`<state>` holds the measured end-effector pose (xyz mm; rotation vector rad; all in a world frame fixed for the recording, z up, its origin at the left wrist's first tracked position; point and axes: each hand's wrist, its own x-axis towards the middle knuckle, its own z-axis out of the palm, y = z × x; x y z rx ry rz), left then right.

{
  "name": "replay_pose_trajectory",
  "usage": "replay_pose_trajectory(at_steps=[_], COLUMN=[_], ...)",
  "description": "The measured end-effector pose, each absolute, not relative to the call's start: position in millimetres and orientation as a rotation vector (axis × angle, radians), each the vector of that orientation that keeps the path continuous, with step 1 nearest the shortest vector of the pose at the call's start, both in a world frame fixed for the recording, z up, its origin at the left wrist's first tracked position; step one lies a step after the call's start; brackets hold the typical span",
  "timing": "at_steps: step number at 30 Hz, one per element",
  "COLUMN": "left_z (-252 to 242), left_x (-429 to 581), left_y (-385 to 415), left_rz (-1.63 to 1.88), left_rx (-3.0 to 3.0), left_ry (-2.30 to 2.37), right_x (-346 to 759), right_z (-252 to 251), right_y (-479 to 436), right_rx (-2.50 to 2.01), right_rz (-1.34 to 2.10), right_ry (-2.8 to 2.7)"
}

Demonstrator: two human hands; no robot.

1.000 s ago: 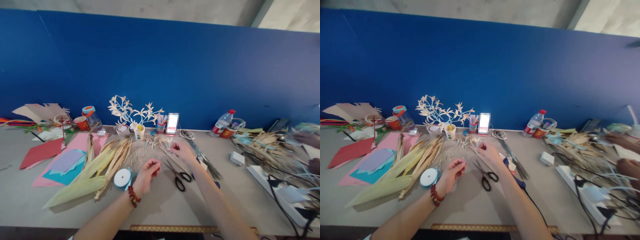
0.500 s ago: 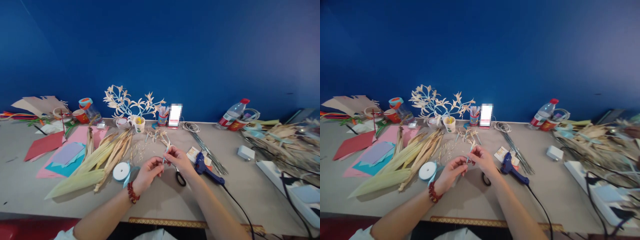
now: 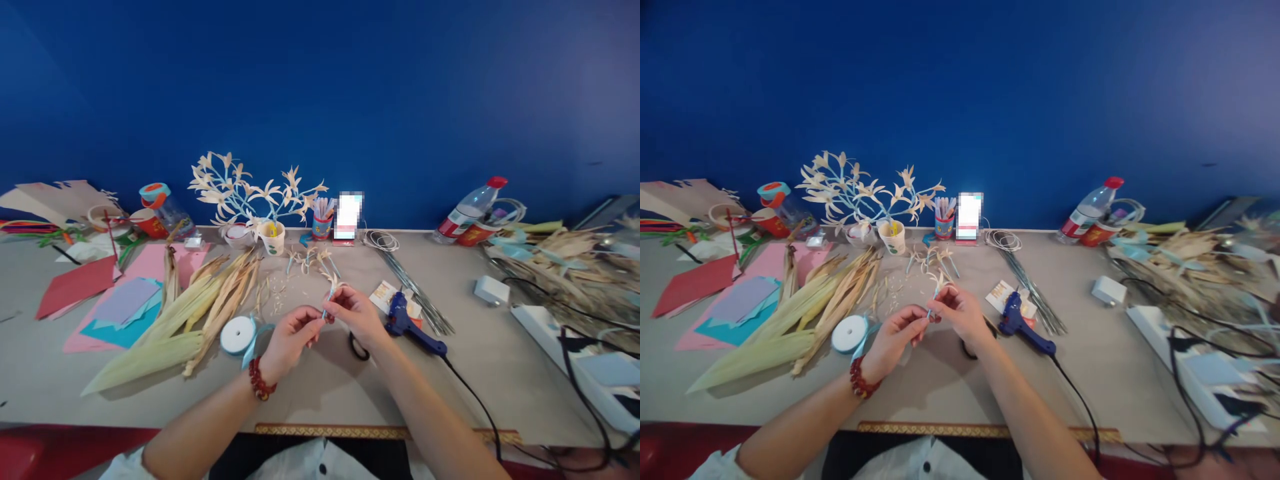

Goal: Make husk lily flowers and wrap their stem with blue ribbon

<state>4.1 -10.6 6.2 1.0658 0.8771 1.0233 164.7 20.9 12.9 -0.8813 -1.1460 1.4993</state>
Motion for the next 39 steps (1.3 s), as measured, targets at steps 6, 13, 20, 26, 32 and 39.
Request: replay_pose_trajectory(at_steps=[6, 13, 20, 26, 32, 39], left_z=[6, 4, 5, 6, 5, 9], left_x=[1, 0, 0, 0, -2, -2], left_y=[-11, -12, -13, -13, -12, -15], left_rz=[1.118, 1.098, 1.093, 1.115, 1.176, 1.166], left_rx=[1.133, 1.26, 1.352, 1.393, 1.504, 1.558], left_ry=[0.952, 1.041, 1.084, 1.096, 1.107, 1.136], right_x=[164, 164, 165, 166, 165, 164], right_z=[11, 13, 5, 3, 10, 10], right_y=[20, 19, 20, 20, 19, 18], right_rx=[-0.818, -0.897, -0.88, -0.875, -0.901, -0.906], right_rz=[1.579, 1.503, 1.537, 1.587, 1.666, 1.632], right_ry=[-1.153, -1.18, -1.156, -1.144, -1.157, -1.179])
